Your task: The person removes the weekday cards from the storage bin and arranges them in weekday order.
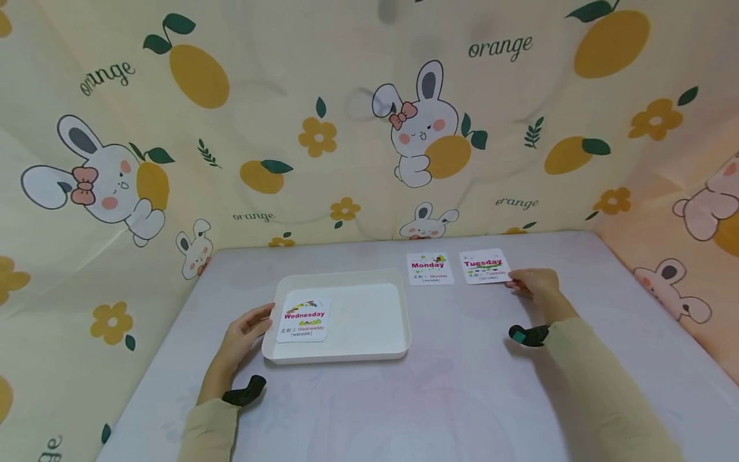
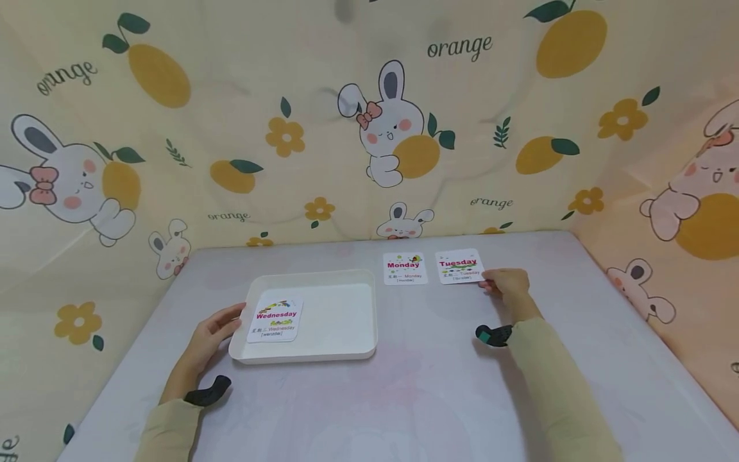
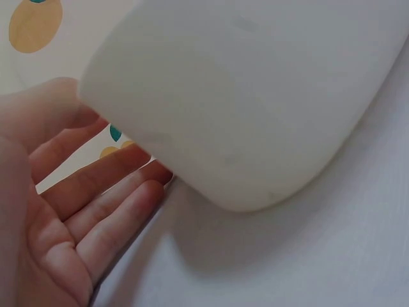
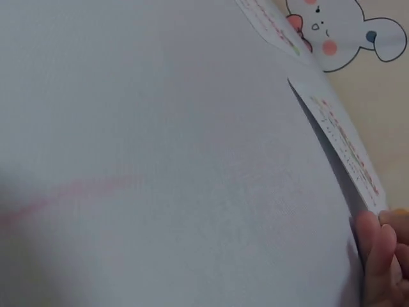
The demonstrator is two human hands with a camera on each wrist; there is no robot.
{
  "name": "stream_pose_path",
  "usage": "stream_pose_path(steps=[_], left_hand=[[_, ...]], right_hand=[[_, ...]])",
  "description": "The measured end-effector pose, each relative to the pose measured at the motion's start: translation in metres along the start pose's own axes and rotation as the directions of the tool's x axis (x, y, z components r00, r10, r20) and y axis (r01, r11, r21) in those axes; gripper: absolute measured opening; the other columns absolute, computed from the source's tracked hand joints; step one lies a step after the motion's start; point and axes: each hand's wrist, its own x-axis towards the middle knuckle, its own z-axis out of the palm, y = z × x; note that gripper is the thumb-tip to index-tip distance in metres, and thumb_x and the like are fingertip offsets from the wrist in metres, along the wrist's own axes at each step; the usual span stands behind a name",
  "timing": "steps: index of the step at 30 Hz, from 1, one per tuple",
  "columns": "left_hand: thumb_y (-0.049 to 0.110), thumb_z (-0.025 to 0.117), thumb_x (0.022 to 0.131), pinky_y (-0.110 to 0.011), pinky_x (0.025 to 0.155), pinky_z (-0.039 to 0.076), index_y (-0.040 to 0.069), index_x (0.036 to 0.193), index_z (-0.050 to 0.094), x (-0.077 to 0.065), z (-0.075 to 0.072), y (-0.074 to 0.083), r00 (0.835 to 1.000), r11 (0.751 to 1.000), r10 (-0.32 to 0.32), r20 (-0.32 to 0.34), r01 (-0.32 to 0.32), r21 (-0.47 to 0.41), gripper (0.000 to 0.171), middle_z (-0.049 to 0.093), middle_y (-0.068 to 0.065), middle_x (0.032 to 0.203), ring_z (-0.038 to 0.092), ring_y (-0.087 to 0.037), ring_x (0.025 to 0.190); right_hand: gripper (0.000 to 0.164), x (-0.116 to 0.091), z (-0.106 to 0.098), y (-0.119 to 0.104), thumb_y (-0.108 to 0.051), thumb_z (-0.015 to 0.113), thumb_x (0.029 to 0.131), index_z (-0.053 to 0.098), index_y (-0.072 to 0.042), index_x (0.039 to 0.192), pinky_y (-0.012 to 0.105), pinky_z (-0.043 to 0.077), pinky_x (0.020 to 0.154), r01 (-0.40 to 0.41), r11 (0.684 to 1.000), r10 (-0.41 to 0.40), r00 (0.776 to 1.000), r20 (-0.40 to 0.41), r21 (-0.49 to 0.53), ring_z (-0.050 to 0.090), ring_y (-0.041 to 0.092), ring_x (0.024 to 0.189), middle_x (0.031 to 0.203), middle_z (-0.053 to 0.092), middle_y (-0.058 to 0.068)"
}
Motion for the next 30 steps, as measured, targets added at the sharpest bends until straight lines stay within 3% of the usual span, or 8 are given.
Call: stream_pose_path(steps=[11,23,30], left_hand=[[0.032,0.059,0.096,-0.002,0.089,0.043,0.009,0.141,0.047,-0.0005,-0.0016,0.0012,1.0,1.0,-0.016,-0.001,0.016,0.0,0.053,0.044,-0.014,0.151,0.052,0.018,0.104],[0.028,0.058,0.096,-0.003,0.09,0.043,0.008,0.141,0.047,-0.0015,0.0014,0.0015,1.0,1.0,-0.001,0.011,0.002,-0.015,0.05,0.044,-0.014,0.151,0.053,0.015,0.105],[0.028,0.058,0.097,-0.002,0.09,0.042,0.007,0.141,0.046,-0.0015,0.0004,0.0011,1.0,1.0,-0.004,0.007,0.004,-0.016,0.05,0.045,-0.015,0.15,0.053,0.014,0.105]], right_hand=[[0.05,0.0017,0.0077,0.0031,-0.014,0.065,0.09,0.051,-0.001,0.136,0.015,0.056,0.062,0.023,0.995,-0.015,0.997,-0.08,0.096,0.064,0.0,0.052,0.052,0.059,-0.012],[0.057,0.0003,0.0081,0.0027,-0.025,0.067,0.089,0.049,-0.004,0.139,0.014,0.055,0.061,0.002,1.0,-0.001,0.995,-0.101,0.008,0.063,0.001,0.052,0.053,0.059,-0.011],[0.037,0.0003,0.0057,0.0011,-0.017,0.07,0.086,0.057,-0.001,0.116,0.017,0.056,0.055,0.038,0.999,-0.036,0.997,-0.063,0.025,0.063,0.002,0.047,0.047,0.061,-0.008]])
